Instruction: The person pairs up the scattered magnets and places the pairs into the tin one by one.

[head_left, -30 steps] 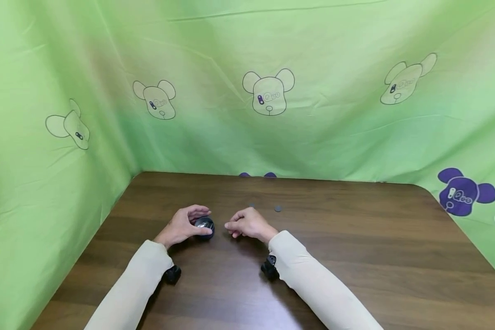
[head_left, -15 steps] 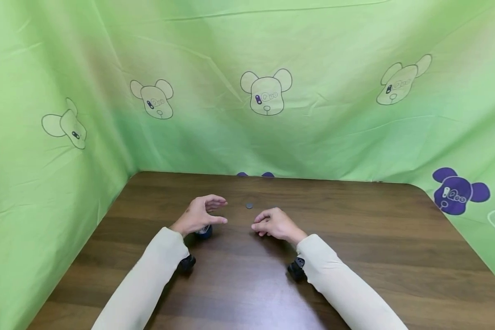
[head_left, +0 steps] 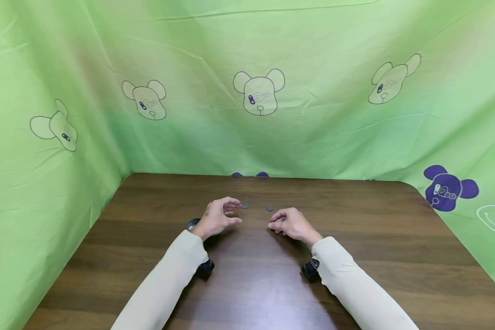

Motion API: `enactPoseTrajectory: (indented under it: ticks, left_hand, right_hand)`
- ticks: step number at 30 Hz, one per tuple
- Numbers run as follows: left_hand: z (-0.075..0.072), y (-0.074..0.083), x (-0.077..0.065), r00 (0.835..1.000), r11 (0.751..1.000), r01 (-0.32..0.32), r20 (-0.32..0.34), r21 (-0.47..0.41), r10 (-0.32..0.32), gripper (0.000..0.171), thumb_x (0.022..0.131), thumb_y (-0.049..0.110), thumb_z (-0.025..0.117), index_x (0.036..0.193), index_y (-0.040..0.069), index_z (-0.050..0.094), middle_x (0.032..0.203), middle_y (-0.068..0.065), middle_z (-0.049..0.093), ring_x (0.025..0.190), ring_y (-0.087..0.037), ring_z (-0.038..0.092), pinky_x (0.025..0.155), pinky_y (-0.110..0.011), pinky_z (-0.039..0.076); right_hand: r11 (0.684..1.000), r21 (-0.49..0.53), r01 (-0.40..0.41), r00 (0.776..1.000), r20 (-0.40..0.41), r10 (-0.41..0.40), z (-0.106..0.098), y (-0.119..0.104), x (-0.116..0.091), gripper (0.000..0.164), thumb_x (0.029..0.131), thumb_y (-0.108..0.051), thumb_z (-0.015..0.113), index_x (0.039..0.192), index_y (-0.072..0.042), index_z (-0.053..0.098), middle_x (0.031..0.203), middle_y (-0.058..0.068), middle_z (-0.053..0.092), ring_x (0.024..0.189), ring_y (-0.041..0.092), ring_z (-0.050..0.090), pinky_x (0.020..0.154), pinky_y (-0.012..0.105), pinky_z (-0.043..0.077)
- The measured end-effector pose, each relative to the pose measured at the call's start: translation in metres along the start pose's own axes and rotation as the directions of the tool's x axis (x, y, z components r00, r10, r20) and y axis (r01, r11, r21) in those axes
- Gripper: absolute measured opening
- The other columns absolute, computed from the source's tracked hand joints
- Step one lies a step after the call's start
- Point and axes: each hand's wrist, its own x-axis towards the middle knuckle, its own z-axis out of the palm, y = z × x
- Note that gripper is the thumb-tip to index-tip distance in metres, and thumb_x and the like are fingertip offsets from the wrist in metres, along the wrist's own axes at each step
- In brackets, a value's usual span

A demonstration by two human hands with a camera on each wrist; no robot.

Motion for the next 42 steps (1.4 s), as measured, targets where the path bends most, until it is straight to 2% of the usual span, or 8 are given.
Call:
enactPoseTrajectory:
  ticks: [3, 8, 20, 29, 35, 42]
  left_hand:
    - [0.008, -0.001, 0.002, 1.000, 1.000, -0.006, 0.011, -0.029, 0.006, 0.043, 0.081, -0.010, 0.077, 0.121, -0.012, 0.061, 0.122, -0.026, 0.065, 0.117, -0.038, 0.061, 0.100, -0.038, 0.050]
    - [0.015, -0.005, 0.002, 1.000, 0.999, 0.011, 0.008, -0.032, -0.010, 0.043, 0.081, -0.008, 0.078, 0.121, -0.010, 0.062, 0.123, -0.023, 0.066, 0.116, -0.035, 0.063, 0.099, -0.035, 0.051]
    - [0.023, -0.015, 0.008, 0.993, 0.999, 0.017, -0.115, -0.039, -0.022, 0.044, 0.078, -0.010, 0.079, 0.120, -0.010, 0.062, 0.118, -0.023, 0.068, 0.112, -0.035, 0.065, 0.095, -0.035, 0.053]
    - [0.027, -0.020, 0.015, 0.975, 0.988, 0.083, -0.193, -0.130, -0.108, 0.042, 0.079, -0.014, 0.076, 0.118, -0.012, 0.062, 0.116, -0.026, 0.067, 0.108, -0.037, 0.066, 0.089, -0.034, 0.056]
    - [0.027, -0.021, 0.019, 0.969, 0.995, 0.086, -0.228, -0.049, -0.095, 0.038, 0.080, -0.008, 0.078, 0.116, -0.008, 0.065, 0.113, -0.021, 0.070, 0.106, -0.034, 0.068, 0.092, -0.038, 0.055]
    - [0.028, -0.023, 0.023, 0.967, 0.998, 0.065, -0.247, -0.008, -0.065, 0.036, 0.080, -0.011, 0.077, 0.114, -0.009, 0.065, 0.112, -0.021, 0.071, 0.106, -0.033, 0.068, 0.091, -0.037, 0.055]
  right_hand:
    - [1.000, -0.002, -0.007, 1.000, -0.021, 0.007, 0.000, 0.003, 0.001, 0.012, 0.088, -0.005, 0.074, 0.095, 0.003, 0.069, 0.076, 0.007, 0.072, 0.066, 0.014, 0.064, 0.058, 0.029, 0.055]
    - [1.000, -0.003, -0.013, 0.999, -0.043, 0.012, 0.000, 0.005, 0.002, 0.012, 0.088, -0.004, 0.075, 0.095, 0.003, 0.070, 0.075, 0.006, 0.071, 0.063, 0.012, 0.062, 0.056, 0.029, 0.055]
    - [1.000, 0.010, 0.009, 0.991, -0.132, -0.008, 0.001, 0.010, 0.007, 0.013, 0.088, 0.000, 0.073, 0.099, 0.006, 0.069, 0.081, 0.009, 0.073, 0.058, 0.012, 0.062, 0.054, 0.028, 0.056]
    - [0.999, 0.030, -0.012, 0.964, -0.267, 0.020, 0.001, 0.013, 0.017, 0.019, 0.086, 0.000, 0.074, 0.104, 0.004, 0.069, 0.097, 0.016, 0.073, 0.063, 0.013, 0.067, 0.054, 0.025, 0.057]
    - [0.999, 0.031, -0.012, 0.959, -0.284, 0.020, 0.002, 0.015, 0.023, 0.022, 0.086, 0.000, 0.075, 0.106, 0.003, 0.069, 0.102, 0.018, 0.073, 0.061, 0.013, 0.067, 0.053, 0.026, 0.057]
    - [0.999, 0.031, -0.009, 0.960, -0.279, 0.017, 0.003, 0.016, 0.026, 0.021, 0.087, -0.002, 0.075, 0.107, 0.001, 0.069, 0.105, 0.017, 0.073, 0.057, 0.014, 0.067, 0.052, 0.028, 0.057]
